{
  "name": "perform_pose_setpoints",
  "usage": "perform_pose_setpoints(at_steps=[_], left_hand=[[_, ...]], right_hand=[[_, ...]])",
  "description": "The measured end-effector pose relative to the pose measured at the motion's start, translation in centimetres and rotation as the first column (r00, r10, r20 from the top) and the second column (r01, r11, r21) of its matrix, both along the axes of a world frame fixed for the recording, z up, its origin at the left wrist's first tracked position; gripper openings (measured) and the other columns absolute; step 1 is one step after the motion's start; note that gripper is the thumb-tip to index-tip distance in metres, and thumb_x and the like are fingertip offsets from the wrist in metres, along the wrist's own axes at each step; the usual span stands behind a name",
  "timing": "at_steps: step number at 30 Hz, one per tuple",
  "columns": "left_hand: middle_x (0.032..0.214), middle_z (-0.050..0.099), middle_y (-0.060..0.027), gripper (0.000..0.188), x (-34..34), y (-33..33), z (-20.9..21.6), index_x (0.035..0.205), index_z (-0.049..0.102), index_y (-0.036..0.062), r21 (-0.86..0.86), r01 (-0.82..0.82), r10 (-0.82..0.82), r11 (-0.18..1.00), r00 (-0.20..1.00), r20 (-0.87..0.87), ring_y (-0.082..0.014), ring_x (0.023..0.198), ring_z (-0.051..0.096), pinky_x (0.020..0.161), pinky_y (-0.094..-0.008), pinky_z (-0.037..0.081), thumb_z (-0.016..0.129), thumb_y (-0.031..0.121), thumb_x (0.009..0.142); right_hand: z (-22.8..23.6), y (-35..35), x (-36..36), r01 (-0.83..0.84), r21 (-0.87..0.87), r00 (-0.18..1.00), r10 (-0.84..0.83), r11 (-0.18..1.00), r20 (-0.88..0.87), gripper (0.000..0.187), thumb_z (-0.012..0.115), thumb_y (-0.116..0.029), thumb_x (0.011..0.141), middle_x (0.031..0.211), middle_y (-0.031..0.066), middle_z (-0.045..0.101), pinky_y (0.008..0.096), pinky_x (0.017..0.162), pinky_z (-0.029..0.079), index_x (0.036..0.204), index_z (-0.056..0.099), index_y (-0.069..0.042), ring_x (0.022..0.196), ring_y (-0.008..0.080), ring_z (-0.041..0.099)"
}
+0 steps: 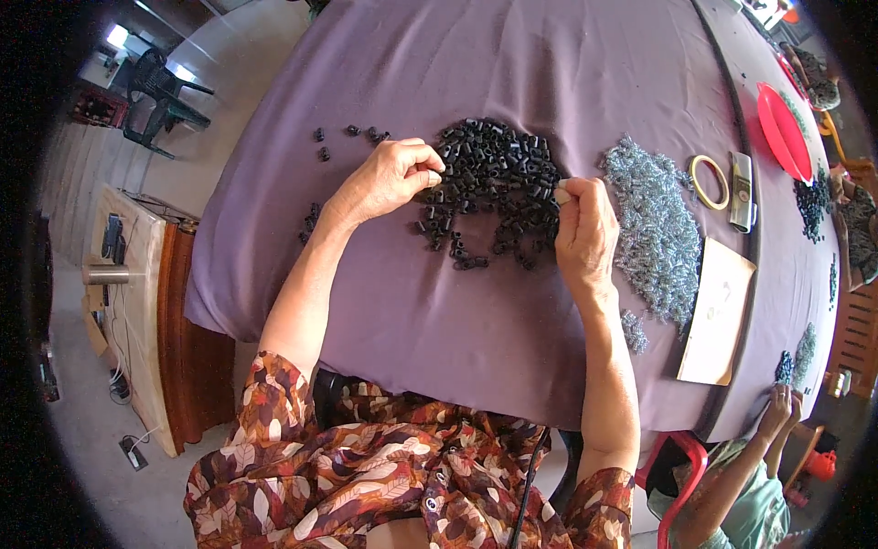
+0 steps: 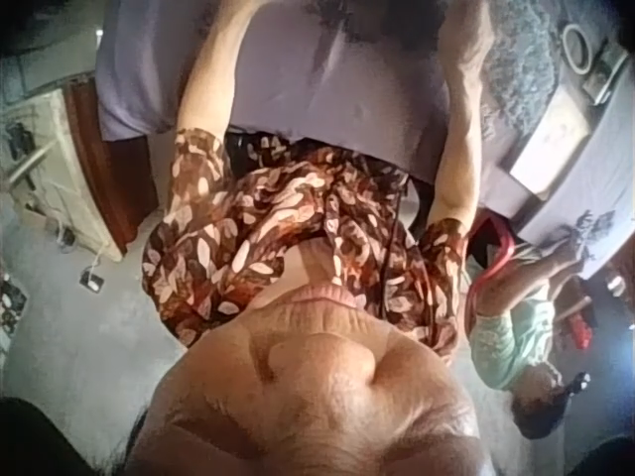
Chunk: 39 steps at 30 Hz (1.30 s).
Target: The person assembles plastic cord locks by inserting inner components into the plastic bodies by hand and placing the assembled pieces onto the table.
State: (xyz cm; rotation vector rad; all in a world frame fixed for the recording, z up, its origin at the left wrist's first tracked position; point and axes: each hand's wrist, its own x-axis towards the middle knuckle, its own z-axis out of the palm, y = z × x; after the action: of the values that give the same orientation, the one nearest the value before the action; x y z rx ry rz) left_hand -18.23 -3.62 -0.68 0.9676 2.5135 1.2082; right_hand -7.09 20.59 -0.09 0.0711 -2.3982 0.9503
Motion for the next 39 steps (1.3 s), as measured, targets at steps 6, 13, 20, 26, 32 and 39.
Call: perform_pose_setpoints(at_steps=[6, 13, 20, 26, 32, 39], left_hand=[[0.076, 0.058, 0.0016, 0.007, -0.3, 0.2, 0.5, 0.091, 0.061, 0.0024, 0.209, -0.137, 0.056, 0.968, 0.933, 0.354, -0.0050, 0.061, 0.053, 0.054, -0.0195, 0.043, 0.057, 0.004, 0.085], [0.074, 0.059, -0.0045, 0.007, 2.8, 3.3, 0.9, 0.091, 0.057, 0.0027, 0.534, -0.195, -0.255, 0.823, 0.712, 0.654, -0.0107, 0.064, 0.058, 0.054, -0.0230, 0.049, 0.059, 0.003, 0.085], [0.080, 0.060, -0.0047, 0.013, 4.5, 4.3, 1.2, 0.098, 0.057, 0.0014, 0.569, -0.176, -0.319, 0.804, 0.678, 0.662, -0.0131, 0.069, 0.061, 0.059, -0.0259, 0.053, 0.058, 0.001, 0.085], [0.083, 0.064, -0.0053, 0.021, 4.8, 4.6, 1.6, 0.108, 0.059, 0.0014, 0.480, -0.137, -0.249, 0.866, 0.715, 0.653, -0.0121, 0.069, 0.061, 0.063, -0.0251, 0.052, 0.057, 0.004, 0.087], [0.087, 0.066, -0.0099, 0.012, 4.5, 4.6, 1.2, 0.097, 0.060, 0.0024, 0.503, -0.344, -0.245, 0.793, 0.576, 0.780, -0.0173, 0.077, 0.066, 0.064, -0.0255, 0.053, 0.059, 0.008, 0.087], [0.085, 0.065, -0.0078, 0.010, 4.9, 4.6, 0.7, 0.093, 0.060, 0.0045, 0.526, -0.429, -0.296, 0.734, 0.495, 0.817, -0.0156, 0.074, 0.065, 0.062, -0.0242, 0.052, 0.062, 0.009, 0.085]], right_hand=[[0.4, -1.4, 0.4, -0.075, -0.079, 0.997, 0.075, 0.994, -0.003, 0.012, 0.054, 0.004, 0.080, 0.084, 0.0122, 0.057, 0.0321, 0.067, 0.047, 0.091, 0.056, -0.001, 0.073, 0.0269, 0.057], [1.3, -3.0, 1.1, -0.157, -0.378, 0.979, 0.195, 0.912, 0.066, 0.010, 0.058, 0.006, 0.079, 0.084, 0.0086, 0.061, 0.0257, 0.065, 0.048, 0.087, 0.058, 0.000, 0.073, 0.0165, 0.060], [0.1, -3.9, 1.3, -0.147, -0.522, 0.969, 0.228, 0.840, 0.095, 0.012, 0.062, 0.004, 0.079, 0.080, 0.0066, 0.062, 0.0244, 0.064, 0.049, 0.088, 0.057, -0.001, 0.071, 0.0133, 0.062], [0.1, -3.8, 1.4, -0.109, -0.525, 0.977, 0.187, 0.844, 0.099, 0.012, 0.063, 0.004, 0.078, 0.080, 0.0064, 0.063, 0.0252, 0.066, 0.050, 0.087, 0.057, -0.001, 0.073, 0.0137, 0.063], [0.6, -3.7, 1.3, -0.114, -0.386, 0.990, 0.138, 0.916, 0.035, 0.013, 0.064, 0.004, 0.076, 0.080, 0.0072, 0.063, 0.0267, 0.065, 0.050, 0.086, 0.058, -0.001, 0.072, 0.0162, 0.063], [1.4, -3.9, 1.4, -0.159, -0.170, 0.987, 0.153, 0.972, -0.051, 0.016, 0.066, 0.004, 0.072, 0.078, 0.0080, 0.063, 0.0293, 0.062, 0.049, 0.085, 0.059, -0.002, 0.069, 0.0216, 0.061]])
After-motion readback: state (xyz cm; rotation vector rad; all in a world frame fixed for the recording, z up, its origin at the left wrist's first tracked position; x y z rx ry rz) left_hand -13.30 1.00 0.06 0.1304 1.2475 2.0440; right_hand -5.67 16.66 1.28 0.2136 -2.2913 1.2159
